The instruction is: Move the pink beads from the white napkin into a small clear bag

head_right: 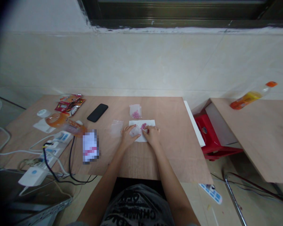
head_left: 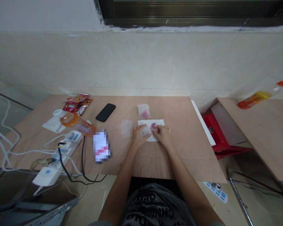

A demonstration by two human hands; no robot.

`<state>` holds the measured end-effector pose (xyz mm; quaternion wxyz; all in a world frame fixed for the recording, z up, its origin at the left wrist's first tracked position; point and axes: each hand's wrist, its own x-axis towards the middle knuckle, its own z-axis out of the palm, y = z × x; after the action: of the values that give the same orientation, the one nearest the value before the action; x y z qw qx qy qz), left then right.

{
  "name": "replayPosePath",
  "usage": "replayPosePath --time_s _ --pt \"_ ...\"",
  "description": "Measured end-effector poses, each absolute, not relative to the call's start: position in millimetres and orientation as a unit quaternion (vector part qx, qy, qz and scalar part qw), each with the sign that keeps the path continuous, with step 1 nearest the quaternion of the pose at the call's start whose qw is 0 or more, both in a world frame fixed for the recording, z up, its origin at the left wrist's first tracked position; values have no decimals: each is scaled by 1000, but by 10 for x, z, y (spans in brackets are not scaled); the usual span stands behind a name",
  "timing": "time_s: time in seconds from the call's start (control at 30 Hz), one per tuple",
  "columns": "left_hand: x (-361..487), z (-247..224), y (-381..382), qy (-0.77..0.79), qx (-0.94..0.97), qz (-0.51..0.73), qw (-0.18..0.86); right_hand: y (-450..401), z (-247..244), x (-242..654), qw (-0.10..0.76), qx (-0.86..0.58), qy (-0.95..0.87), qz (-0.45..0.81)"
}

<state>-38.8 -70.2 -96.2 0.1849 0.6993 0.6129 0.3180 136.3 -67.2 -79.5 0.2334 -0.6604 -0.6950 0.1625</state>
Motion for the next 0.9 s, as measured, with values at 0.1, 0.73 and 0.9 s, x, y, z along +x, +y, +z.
replayPosePath --time_s 0.1,0.73,0.9 --pt "-392 -958 -703 615 695 320 190 -658 -783 1317 215 -667 -696 153" --pt "-386 -941 -699 618 699 301 197 -669 -834 1286 228 -662 -700 145" --pt "-381 -929 -702 621 698 293 203 -699 -841 1353 250 -656 -696 152"
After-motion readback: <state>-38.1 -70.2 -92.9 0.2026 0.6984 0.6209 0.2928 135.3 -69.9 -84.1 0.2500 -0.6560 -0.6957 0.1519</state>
